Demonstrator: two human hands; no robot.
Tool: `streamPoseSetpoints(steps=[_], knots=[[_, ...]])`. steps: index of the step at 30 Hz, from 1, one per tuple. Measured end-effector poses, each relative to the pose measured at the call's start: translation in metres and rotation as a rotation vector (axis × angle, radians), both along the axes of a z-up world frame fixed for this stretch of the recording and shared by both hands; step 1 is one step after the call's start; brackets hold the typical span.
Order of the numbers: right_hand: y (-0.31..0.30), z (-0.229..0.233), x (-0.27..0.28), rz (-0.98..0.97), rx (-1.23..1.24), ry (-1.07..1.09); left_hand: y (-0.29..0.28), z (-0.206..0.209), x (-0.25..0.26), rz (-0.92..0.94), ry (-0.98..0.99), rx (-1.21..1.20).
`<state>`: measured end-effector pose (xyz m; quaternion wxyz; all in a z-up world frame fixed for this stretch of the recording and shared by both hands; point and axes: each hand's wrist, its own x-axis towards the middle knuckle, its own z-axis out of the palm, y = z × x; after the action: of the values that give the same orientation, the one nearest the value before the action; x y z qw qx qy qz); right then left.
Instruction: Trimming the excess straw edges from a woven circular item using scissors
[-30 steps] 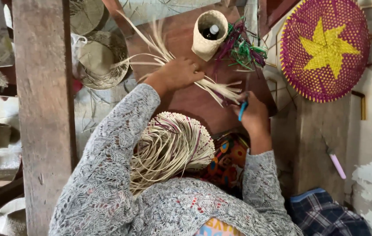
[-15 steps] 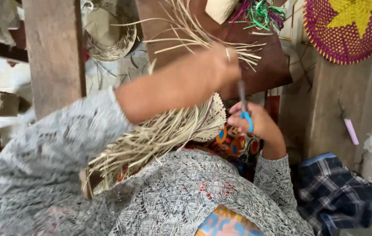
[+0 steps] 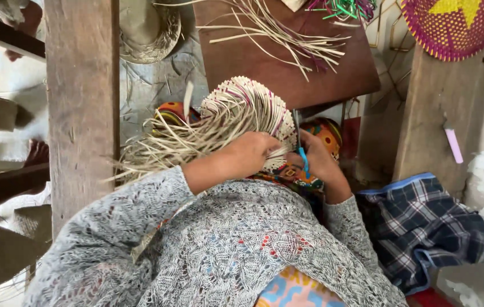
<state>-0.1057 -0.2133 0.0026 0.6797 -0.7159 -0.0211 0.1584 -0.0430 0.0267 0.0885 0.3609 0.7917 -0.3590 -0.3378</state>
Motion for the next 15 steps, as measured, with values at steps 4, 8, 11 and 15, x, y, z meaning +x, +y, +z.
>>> streamPoseSetpoints(steps=[4, 8, 11, 15], knots=[[-0.013, 0.063, 0.013, 0.002, -0.152, -0.056, -0.016, 0.010, -0.007, 0.003, -0.128, 0.073], [-0.028, 0.106, 0.033, 0.127, -0.516, -0.173, -0.035, 0.018, -0.009, 0.205, -0.009, -0.003], [-0.029, 0.101, 0.041, 0.131, -0.483, -0.143, -0.032, 0.026, -0.010, 0.295, 0.113, -0.008], [-0.001, 0.120, 0.046, 0.083, -0.210, -0.105, -0.020, 0.023, -0.009, 0.440, 0.278, -0.115]])
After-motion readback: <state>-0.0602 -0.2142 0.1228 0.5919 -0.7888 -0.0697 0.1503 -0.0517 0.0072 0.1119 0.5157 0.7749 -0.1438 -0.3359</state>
